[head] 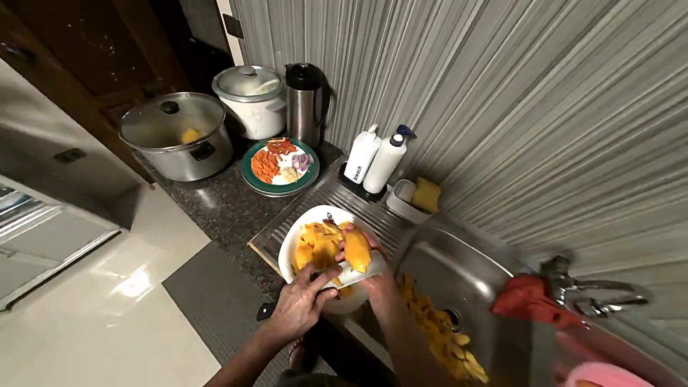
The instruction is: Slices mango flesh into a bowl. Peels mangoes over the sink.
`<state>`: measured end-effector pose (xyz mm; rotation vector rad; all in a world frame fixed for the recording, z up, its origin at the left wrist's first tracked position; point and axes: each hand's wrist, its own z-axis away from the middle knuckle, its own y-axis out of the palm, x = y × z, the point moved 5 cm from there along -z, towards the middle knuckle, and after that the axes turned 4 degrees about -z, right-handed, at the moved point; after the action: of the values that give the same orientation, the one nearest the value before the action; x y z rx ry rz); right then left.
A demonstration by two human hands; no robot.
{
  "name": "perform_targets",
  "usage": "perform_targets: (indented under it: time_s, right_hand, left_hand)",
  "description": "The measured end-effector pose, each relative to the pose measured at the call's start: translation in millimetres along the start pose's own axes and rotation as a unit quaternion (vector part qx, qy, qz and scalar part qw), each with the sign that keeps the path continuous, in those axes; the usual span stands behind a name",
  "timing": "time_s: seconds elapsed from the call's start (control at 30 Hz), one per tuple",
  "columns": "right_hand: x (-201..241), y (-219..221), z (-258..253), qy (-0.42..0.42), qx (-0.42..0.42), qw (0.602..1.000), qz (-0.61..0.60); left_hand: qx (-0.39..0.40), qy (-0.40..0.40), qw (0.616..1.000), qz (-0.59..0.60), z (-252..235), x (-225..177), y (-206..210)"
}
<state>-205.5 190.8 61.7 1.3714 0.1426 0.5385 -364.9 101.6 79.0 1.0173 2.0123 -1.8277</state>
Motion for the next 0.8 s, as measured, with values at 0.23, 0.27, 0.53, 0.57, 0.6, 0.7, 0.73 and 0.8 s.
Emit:
perform_targets:
  time_s: [0.23, 0.27, 0.53, 0.57, 0.6, 0.7, 0.73, 0.8]
  right_hand:
    - [0.8, 0.1, 0.5, -0.011, -0.031, 0.999, 0.006]
    - [0.5, -0.8, 0.2, 0.006, -0.028, 1.000, 0.008]
    - [-1.9, -10.0, 16.1, 0.077, -0.133, 0.983, 0.096]
    - [-0.7, -10.8, 17.6, 0.067, -0.163, 0.978, 0.115]
    - [0.7, -13.2, 18.1, 0.064, -0.182, 0.971, 0.139]
    - [10.3, -25.2, 17.0, 0.073, -0.164, 0.966, 0.184]
    - [14.4, -27.3, 17.2, 0.070, -0.153, 0.967, 0.191]
    - [20.0, -30.3, 17.1, 0.056, -0.166, 0.968, 0.181]
  left_hand:
    - [0.062, -0.046, 0.997, 0.013, -13.5, 13.6, -4.9]
    - [0.062, -0.054, 0.997, 0.010, -15.0, 15.6, -5.4]
    - [0.066, -0.123, 0.990, -0.030, -27.4, 38.3, -7.6]
    - [0.057, -0.121, 0.990, -0.048, -28.5, 40.8, -9.4]
    - [0.040, -0.109, 0.990, -0.075, -29.3, 42.6, -11.8]
    - [-0.016, -0.057, 0.978, -0.200, -34.1, 44.7, -24.4]
    - [-0.019, -0.055, 0.969, -0.240, -35.6, 44.0, -28.8]
    - [-0.050, -0.043, 0.955, -0.289, -37.5, 41.5, -36.1]
